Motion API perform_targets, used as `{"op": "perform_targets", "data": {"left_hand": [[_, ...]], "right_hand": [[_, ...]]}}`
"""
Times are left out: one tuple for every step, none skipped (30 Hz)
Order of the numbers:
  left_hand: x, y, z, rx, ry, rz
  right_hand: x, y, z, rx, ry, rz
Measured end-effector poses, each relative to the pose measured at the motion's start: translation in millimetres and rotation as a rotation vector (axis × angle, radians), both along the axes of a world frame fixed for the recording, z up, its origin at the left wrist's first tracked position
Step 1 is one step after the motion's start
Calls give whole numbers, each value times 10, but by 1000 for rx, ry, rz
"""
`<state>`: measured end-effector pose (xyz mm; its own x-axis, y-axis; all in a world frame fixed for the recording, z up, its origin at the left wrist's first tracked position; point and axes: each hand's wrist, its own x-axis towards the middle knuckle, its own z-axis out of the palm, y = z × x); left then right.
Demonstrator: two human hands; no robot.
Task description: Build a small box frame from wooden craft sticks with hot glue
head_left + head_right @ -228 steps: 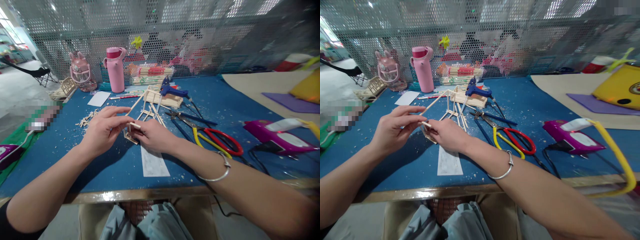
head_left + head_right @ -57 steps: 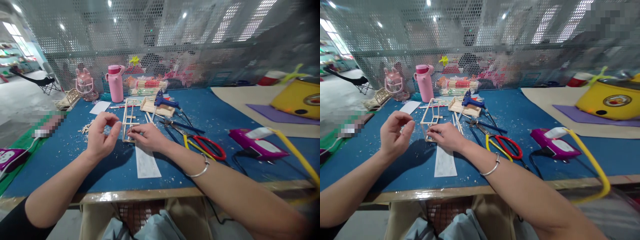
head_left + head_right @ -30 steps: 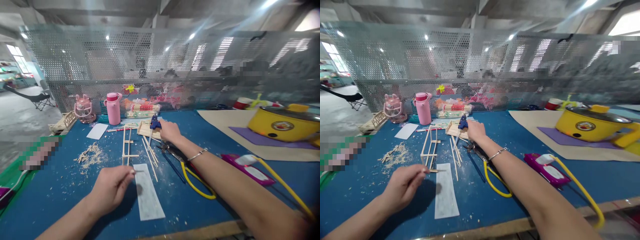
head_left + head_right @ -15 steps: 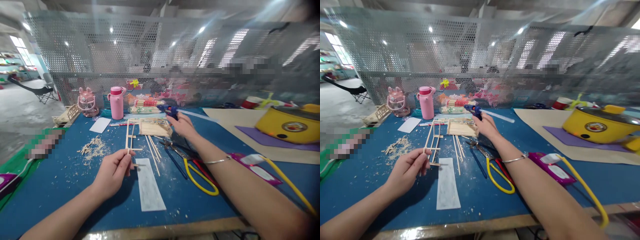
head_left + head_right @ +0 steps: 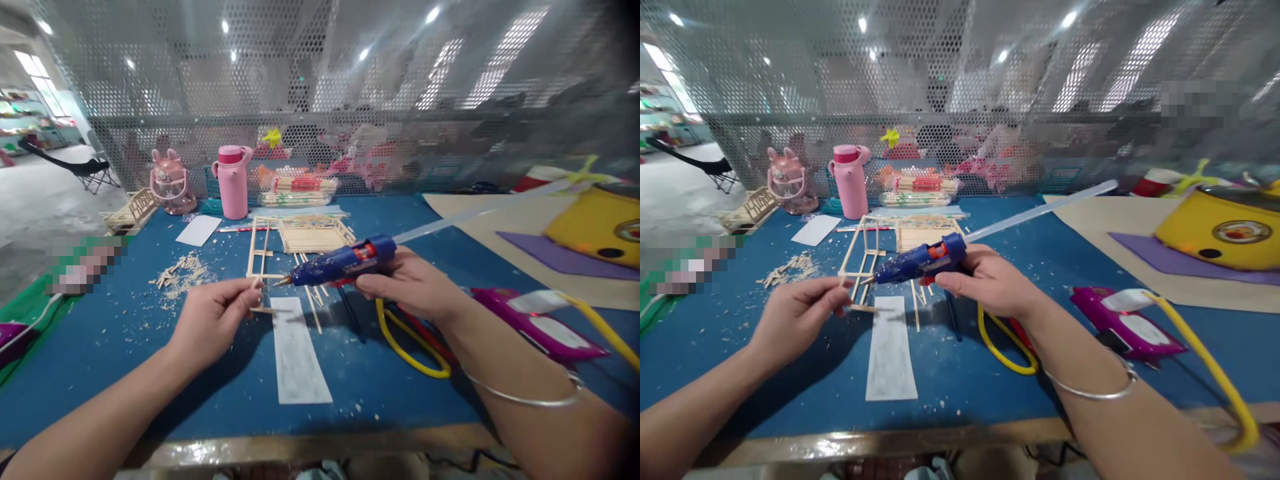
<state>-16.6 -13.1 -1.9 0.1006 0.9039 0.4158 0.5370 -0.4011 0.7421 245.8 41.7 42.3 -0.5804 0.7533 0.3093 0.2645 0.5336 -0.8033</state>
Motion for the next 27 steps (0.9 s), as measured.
{"op": "perform_targets", "data": {"left_hand": [[-20, 7, 22, 22, -32, 50], [-38, 15, 44, 48, -84, 108], [-54, 23, 64, 69, -142, 151], [-67, 32, 80, 83, -194, 182], [-75, 39, 91, 92, -235, 201], [-80, 45, 98, 94, -258, 207], [-82, 49, 101, 93, -267, 208], [-82, 51, 102, 92, -265, 211], [-82, 52, 102, 90, -259, 218], [-83, 51, 103, 87, -255, 229], [-84, 49, 105, 83, -254, 240], [-85, 48, 109, 79, -253, 250], [-87, 48, 113, 76, -253, 258], [-88, 50, 118, 76, -251, 261], [-89, 55, 122, 82, -253, 263], [-90, 62, 124, 93, -259, 266], [-92, 70, 124, 103, -267, 268], [-95, 80, 123, 101, -273, 265], [-98, 89, 121, 81, -266, 252], [-104, 97, 119, 45, -244, 233], [-110, 102, 118, 3, -203, 206], [-117, 105, 117, -28, -146, 177], [-124, 106, 118, -36, -77, 148], [-129, 106, 120, -19, -4, 123], [-134, 104, 122, 15, 63, 101], [-136, 101, 123, 51, 117, 82], [-136, 98, 124, 77, 150, 66]], "right_hand": [[5, 12, -6, 30, -35, 8], [4, 21, -15, 69, -85, 9], [-6, 28, -29, 114, -142, 5], [-27, 29, -49, 156, -200, 0], [-57, 26, -75, 190, -254, -5], [-95, 19, -105, 217, -299, -7], [-138, 11, -139, 235, -336, -3], [-182, 3, -173, 245, -363, 0], [-223, -4, -206, 247, -384, 4], [-259, -8, -236, 243, -400, 8], [-289, -10, -263, 238, -410, 13], [-313, -8, -286, 234, -418, 17], [-332, -3, -305, 233, -424, 16], [-348, 3, -321, 236, -428, 12], [-362, 10, -332, 245, -429, 4], [-373, 18, -339, 256, -430, -4], [-382, 26, -340, 265, -431, -10], [-387, 34, -333, 271, -433, -12], [-386, 43, -319, 274, -435, -12], [-376, 54, -297, 275, -438, -17], [-356, 70, -267, 273, -440, -25], [-324, 93, -231, 266, -442, -31], [-279, 126, -189, 260, -437, -42], [-221, 170, -145, 249, -428, -48], [-150, 227, -100, 238, -417, -55], [-67, 296, -54, 242, -384, -90], [27, 375, -6, 256, -338, -153]]}}
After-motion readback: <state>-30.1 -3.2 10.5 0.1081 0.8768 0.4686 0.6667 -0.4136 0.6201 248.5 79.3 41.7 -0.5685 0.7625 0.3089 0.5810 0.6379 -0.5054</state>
